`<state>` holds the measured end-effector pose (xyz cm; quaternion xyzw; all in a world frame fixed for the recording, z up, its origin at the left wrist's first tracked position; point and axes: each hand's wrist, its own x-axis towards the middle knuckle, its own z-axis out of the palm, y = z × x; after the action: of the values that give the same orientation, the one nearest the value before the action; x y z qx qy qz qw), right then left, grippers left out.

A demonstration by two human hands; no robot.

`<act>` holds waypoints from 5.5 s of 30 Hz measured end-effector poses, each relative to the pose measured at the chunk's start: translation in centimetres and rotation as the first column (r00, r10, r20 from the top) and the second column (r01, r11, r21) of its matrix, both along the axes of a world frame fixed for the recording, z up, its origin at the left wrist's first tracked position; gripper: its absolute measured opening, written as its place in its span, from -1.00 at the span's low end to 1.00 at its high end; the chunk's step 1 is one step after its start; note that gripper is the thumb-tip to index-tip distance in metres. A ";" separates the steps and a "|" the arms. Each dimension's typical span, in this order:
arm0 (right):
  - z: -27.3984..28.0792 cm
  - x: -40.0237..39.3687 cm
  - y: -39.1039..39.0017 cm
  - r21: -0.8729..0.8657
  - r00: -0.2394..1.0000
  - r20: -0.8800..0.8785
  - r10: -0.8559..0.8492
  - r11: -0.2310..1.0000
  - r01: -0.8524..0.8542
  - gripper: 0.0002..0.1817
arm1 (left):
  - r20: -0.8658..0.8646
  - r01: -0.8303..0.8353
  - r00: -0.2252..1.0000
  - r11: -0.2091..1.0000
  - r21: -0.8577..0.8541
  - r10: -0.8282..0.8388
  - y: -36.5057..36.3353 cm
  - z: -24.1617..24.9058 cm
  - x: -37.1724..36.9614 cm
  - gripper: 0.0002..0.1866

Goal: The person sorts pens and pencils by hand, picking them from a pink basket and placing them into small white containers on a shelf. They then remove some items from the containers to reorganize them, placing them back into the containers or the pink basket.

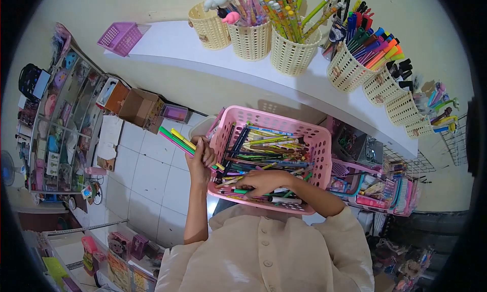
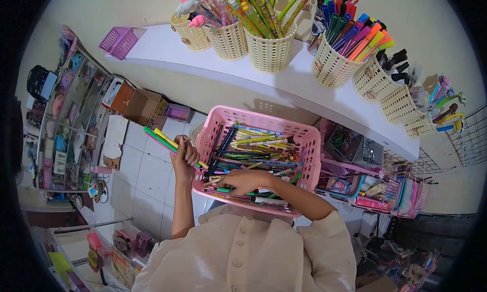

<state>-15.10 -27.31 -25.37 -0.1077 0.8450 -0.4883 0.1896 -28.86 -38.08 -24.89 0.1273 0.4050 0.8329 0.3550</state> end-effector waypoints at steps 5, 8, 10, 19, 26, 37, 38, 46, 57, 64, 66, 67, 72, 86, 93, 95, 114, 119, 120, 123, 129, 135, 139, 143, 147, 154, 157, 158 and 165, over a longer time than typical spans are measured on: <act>1.2 -0.1 1.0 -0.046 0.980 -0.021 -0.197 0.980 0.195 -0.68 | -0.005 -0.003 1.000 1.000 -0.015 0.003 0.0 -0.1 0.0 -0.86; 2.9 0.1 2.7 -0.102 0.883 -0.170 -0.438 0.899 0.426 -0.72 | -0.021 -0.025 0.999 0.997 -0.068 0.024 0.3 0.9 0.1 -0.86; 4.1 0.8 4.0 -0.173 0.824 -0.085 -0.560 0.823 0.542 -0.76 | 0.065 0.003 0.998 0.993 -0.121 0.004 0.5 2.1 0.5 -0.84; 7.0 5.7 0.9 0.030 0.410 -0.877 -0.252 0.822 0.569 -0.70 | 0.422 0.493 0.801 0.868 -0.059 -0.426 3.0 4.7 6.4 -0.58; 6.7 9.9 1.9 0.082 0.502 -0.788 -0.355 0.749 0.658 -0.67 | 0.240 0.465 0.863 0.885 -0.033 -0.445 5.0 2.1 5.8 -0.78; -0.2 13.0 3.0 0.835 0.881 -0.281 -0.380 0.355 0.420 -0.79 | 0.286 0.335 0.875 0.915 0.225 -0.390 5.7 1.8 1.9 -0.88; -0.6 12.7 2.9 0.834 0.881 -0.282 -0.381 0.356 0.421 -0.79 | 0.274 0.345 0.872 0.907 0.242 -0.405 5.8 1.6 1.8 -0.88; 1.1 12.2 4.2 0.797 0.894 -0.377 -0.242 0.407 0.446 -0.84 | 0.171 0.373 0.903 0.917 0.142 -0.394 5.5 1.6 2.3 -0.87; 7.3 8.9 7.4 0.629 0.621 -0.772 0.135 0.308 0.714 -0.73 | -0.054 0.479 0.864 0.851 -0.217 -0.500 6.4 3.8 3.7 -0.84; 8.3 3.8 5.9 0.527 0.489 -0.845 0.216 0.481 0.701 -0.71 | -0.360 0.546 0.716 0.801 -0.247 -0.598 6.2 3.6 5.0 -0.57; 8.2 3.3 5.6 0.511 0.491 -0.850 0.189 0.523 0.682 -0.72 | -0.319 0.485 0.762 0.823 -0.296 -0.564 5.6 3.3 4.8 -0.60; 8.4 3.3 5.8 0.450 0.463 -0.876 0.138 0.583 0.677 -0.75 | -0.155 0.490 0.828 0.831 -0.265 -0.538 5.0 3.0 3.8 -0.63; 7.4 4.6 6.7 0.105 0.310 -0.927 -0.213 0.645 0.757 -0.80 | 0.036 0.299 0.951 0.941 0.157 -0.308 2.5 0.8 -0.6 -0.77; -1.5 2.2 7.6 0.615 0.814 -0.427 -0.394 0.534 0.580 -0.80 | 0.282 0.284 0.903 0.943 0.172 -0.324 1.1 -0.3 -0.8 -0.87; -2.8 2.7 8.0 0.615 0.777 -0.449 -0.441 0.478 0.627 -0.72 | 0.277 0.299 0.900 0.940 0.166 -0.336 1.0 -0.7 -0.7 -0.88; -3.0 3.1 8.2 0.591 0.794 -0.389 -0.467 0.535 0.604 -0.71 | 0.277 0.296 0.902 0.942 0.161 -0.331 1.0 -0.7 -0.6 -0.88; 1.3 4.4 8.6 0.157 0.964 -0.037 -0.265 0.951 0.267 -0.76 | 0.228 0.293 0.924 0.952 0.094 -0.307 1.2 -0.6 -0.5 -0.86; -2.2 4.3 8.7 0.349 0.867 -0.173 -0.468 0.794 0.498 -0.73 | 0.211 0.304 0.926 0.950 0.074 -0.313 1.3 -0.4 -0.3 -0.87; -1.7 4.0 8.7 0.427 0.775 -0.347 -0.528 0.646 0.632 -0.72 | 0.193 0.310 0.930 0.949 0.051 -0.314 1.3 -0.3 -0.2 -0.88; 1.0 4.4 9.5 0.359 0.805 -0.285 -0.520 0.721 0.593 -0.73 | 0.177 0.315 0.932 0.948 0.040 -0.317 1.3 -0.3 -0.3 -0.89; -0.1 4.3 6.8 0.067 0.982 0.038 -0.184 0.981 0.181 -0.69 | 0.176 0.305 0.934 0.951 0.053 -0.310 1.4 -0.4 -0.3 -0.88; 0.7 4.4 6.1 0.267 0.779 -0.368 -0.508 0.744 0.612 -0.72 | 0.193 0.298 0.932 0.952 0.076 -0.307 1.3 -0.5 -0.4 -0.87; 2.4 4.8 5.8 0.201 0.963 -0.071 -0.261 0.941 0.270 -0.67 | 0.208 0.288 0.929 0.952 0.109 -0.305 1.2 -0.5 -0.4 -0.87; 2.8 5.7 4.6 0.189 0.971 -0.003 -0.240 0.953 0.237 -0.61 | 0.199 0.284 0.933 0.953 0.103 -0.300 1.2 -0.7 -0.4 -0.87; 2.6 6.3 5.5 0.412 0.865 -0.235 -0.443 0.761 0.501 -0.62 | 0.195 0.290 0.933 0.952 0.094 -0.303 1.3 -0.7 -0.4 -0.86; -0.2 8.4 3.3 0.244 0.991 0.003 -0.132 0.961 0.127 -0.64 | 0.154 0.309 0.937 0.949 0.057 -0.314 1.3 -0.7 -0.3 -0.85; 1.4 7.9 3.9 0.206 0.929 0.131 -0.345 0.926 0.315 -0.65 | 0.170 0.285 0.942 0.957 0.059 -0.291 1.3 -0.6 -0.3 -0.85; 1.8 7.9 4.1 0.204 0.929 0.133 -0.344 0.927 0.314 -0.65 | 0.171 0.285 0.942 0.957 0.057 -0.290 1.3 -0.6 -0.2 -0.85; 3.9 9.0 5.8 0.125 0.844 -0.120 -0.523 0.836 0.535 -0.69 | 0.188 0.276 0.943 0.961 0.021 -0.275 1.3 -0.4 -0.1 -0.86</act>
<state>-6.06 -21.49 -21.46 0.1252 0.8837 -0.4505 0.0209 -29.01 -36.79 -25.25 0.1018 0.3500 0.7823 0.5051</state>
